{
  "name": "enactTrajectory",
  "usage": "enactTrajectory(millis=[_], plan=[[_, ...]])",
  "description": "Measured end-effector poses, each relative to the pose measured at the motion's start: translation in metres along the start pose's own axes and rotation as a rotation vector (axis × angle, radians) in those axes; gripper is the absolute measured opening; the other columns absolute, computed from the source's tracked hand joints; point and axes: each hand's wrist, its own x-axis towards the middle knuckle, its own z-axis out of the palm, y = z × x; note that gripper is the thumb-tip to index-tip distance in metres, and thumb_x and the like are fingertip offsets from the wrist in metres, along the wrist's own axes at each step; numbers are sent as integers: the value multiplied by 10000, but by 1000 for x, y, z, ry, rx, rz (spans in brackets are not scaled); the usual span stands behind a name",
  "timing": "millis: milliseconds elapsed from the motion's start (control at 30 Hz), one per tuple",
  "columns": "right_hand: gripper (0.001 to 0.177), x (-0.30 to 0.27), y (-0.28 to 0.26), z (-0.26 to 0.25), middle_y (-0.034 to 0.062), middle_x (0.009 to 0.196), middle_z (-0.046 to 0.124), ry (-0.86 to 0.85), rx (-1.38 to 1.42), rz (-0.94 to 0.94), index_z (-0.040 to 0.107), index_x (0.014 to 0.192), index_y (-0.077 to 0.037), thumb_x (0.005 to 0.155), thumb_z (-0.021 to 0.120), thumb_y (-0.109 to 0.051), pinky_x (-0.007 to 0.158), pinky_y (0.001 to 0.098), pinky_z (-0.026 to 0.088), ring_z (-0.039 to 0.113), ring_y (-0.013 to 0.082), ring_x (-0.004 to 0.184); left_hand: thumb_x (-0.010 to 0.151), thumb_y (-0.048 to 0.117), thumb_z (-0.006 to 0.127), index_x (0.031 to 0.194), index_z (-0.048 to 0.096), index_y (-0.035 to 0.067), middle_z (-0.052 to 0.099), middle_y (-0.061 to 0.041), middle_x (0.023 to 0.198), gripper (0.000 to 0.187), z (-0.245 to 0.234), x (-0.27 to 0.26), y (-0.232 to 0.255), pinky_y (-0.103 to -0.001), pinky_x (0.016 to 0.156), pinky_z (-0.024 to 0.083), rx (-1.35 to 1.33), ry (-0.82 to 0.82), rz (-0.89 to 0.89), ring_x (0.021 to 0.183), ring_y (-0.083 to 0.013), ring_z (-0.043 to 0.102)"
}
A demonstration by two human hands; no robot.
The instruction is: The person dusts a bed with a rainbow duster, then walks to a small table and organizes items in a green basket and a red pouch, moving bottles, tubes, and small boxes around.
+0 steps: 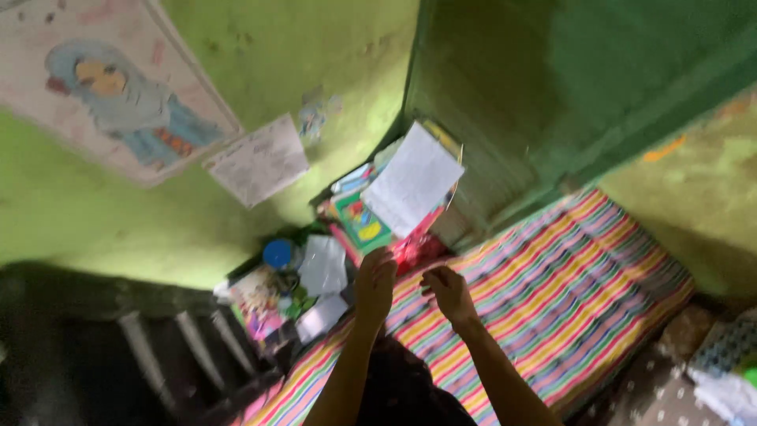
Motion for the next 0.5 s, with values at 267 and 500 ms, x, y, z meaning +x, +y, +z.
enactTrajectory(millis=[267,500], plan=[[243,74,18,-47,81,890,732,66,-26,21,714,1030,-2,953,643,-221,620,332,574,698,167,733,955,127,678,1321,580,-22,692,-124,1220,407,14,52,29,-301,939,545,168,89,-60,1106,-165,672],[282,181,83,-106,111,867,746,89,-489,-223,720,1040,-1,975,678,-272,687,320,556,704,174,752,982,137,649,1297,594,-36,702,-157,1211,363,26,51,17,-344,956,521,92,279,-110,1103,-224,665]])
